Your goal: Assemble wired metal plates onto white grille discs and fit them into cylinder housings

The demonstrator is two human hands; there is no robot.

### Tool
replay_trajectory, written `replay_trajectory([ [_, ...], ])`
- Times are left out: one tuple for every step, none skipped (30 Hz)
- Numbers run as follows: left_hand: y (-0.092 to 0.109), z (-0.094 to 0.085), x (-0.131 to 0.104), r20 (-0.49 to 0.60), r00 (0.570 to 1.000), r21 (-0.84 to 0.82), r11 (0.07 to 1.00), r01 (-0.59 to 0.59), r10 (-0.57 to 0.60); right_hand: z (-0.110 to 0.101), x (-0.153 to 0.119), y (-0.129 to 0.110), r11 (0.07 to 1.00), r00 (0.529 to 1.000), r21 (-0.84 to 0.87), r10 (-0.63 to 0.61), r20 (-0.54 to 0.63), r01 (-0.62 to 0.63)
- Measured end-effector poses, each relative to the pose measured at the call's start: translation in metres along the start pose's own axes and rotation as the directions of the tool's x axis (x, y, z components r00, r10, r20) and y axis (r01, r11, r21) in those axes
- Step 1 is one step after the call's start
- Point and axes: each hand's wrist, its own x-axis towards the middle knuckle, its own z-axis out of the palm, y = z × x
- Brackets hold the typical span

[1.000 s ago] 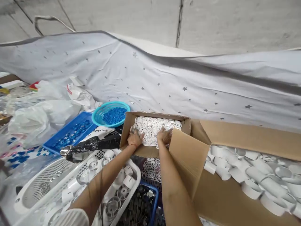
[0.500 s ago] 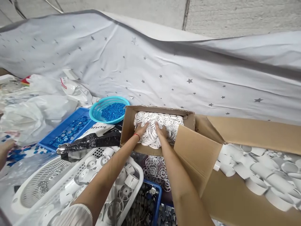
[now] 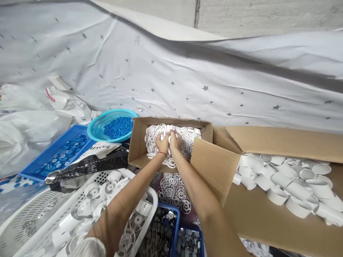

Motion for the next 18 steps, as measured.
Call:
replay_trajectory([
  [0.003,-0.001,0.0,-0.007,1.0,-0.033,0.999,-0.022,0.022,0.001,-0.001,-0.005,0.999,1.0,0.042,-0.015,-0.012,0.016],
  [0.006,-0.003,-0.001,-0.012,0.999,-0.065,0.997,-0.047,0.046,0.0,-0.003,-0.011,0.996,0.999,0.082,-0.028,-0.024,0.03],
  [0.01,-0.006,-0.003,-0.015,0.997,-0.094,0.993,-0.072,0.071,-0.002,-0.006,-0.015,0.992,0.998,0.116,-0.045,-0.034,0.048],
  [0.014,-0.009,-0.005,-0.019,0.995,-0.121,0.988,-0.098,0.097,-0.005,-0.01,-0.02,0.987,0.997,0.149,-0.061,-0.044,0.067],
  [0.018,-0.012,-0.009,-0.023,0.992,-0.146,0.982,-0.124,0.122,-0.009,-0.015,-0.024,0.98,0.995,0.179,-0.079,-0.053,0.087],
  [0.023,-0.016,-0.013,-0.029,0.989,-0.167,0.975,-0.149,0.146,-0.015,-0.021,-0.028,0.972,0.994,0.207,-0.096,-0.061,0.107],
  [0.029,-0.02,-0.018,-0.036,0.985,-0.184,0.967,-0.174,0.17,-0.021,-0.027,-0.033,0.964,0.991,0.234,-0.112,-0.07,0.125],
  [0.035,-0.025,-0.024,-0.043,0.98,-0.199,0.959,-0.2,0.195,-0.028,-0.034,-0.038,0.955,0.989,0.259,-0.127,-0.079,0.143],
  [0.042,-0.03,-0.03,-0.048,0.974,-0.211,0.951,-0.227,0.222,-0.036,-0.042,-0.044,0.946,0.986,0.283,-0.14,-0.089,0.16],
  [0.049,-0.036,-0.036,-0.049,0.967,-0.221,0.941,-0.256,0.251,-0.043,-0.05,-0.051,0.936,0.983,0.304,-0.153,-0.101,0.177],
  [0.056,-0.043,-0.043,-0.047,0.958,-0.229,0.931,-0.286,0.282,-0.05,-0.058,-0.057,0.926,0.98,0.324,-0.165,-0.113,0.194],
  [0.063,-0.051,-0.05,-0.042,0.948,-0.236,0.919,-0.316,0.315,-0.057,-0.067,-0.064,0.917,0.976,0.341,-0.175,-0.125,0.208],
  [0.069,-0.058,-0.058,-0.037,0.937,-0.241,0.907,-0.345,0.346,-0.064,-0.076,-0.07,0.908,0.974,0.356,-0.184,-0.135,0.221],
  [0.074,-0.066,-0.067,-0.031,0.927,-0.244,0.896,-0.37,0.375,-0.071,-0.086,-0.074,0.901,0.972,0.367,-0.189,-0.143,0.229],
  [0.076,-0.073,-0.077,-0.024,0.917,-0.244,0.888,-0.391,0.398,-0.077,-0.097,-0.076,0.897,0.97,0.376,-0.191,-0.148,0.234],
  [0.076,-0.079,-0.088,-0.012,0.91,-0.24,0.882,-0.404,0.414,-0.084,-0.108,-0.075,0.895,0.97,0.38,-0.189,-0.15,0.233],
  [0.073,-0.084,-0.1,0.007,0.907,-0.234,0.882,-0.409,0.422,-0.089,-0.12,-0.07,0.897,0.972,0.38,-0.182,-0.152,0.227],
  [0.068,-0.087,-0.111,0.035,0.906,-0.223,0.887,-0.403,0.421,-0.094,-0.132,-0.062,0.902,0.974,0.376,-0.169,-0.153,0.215],
])
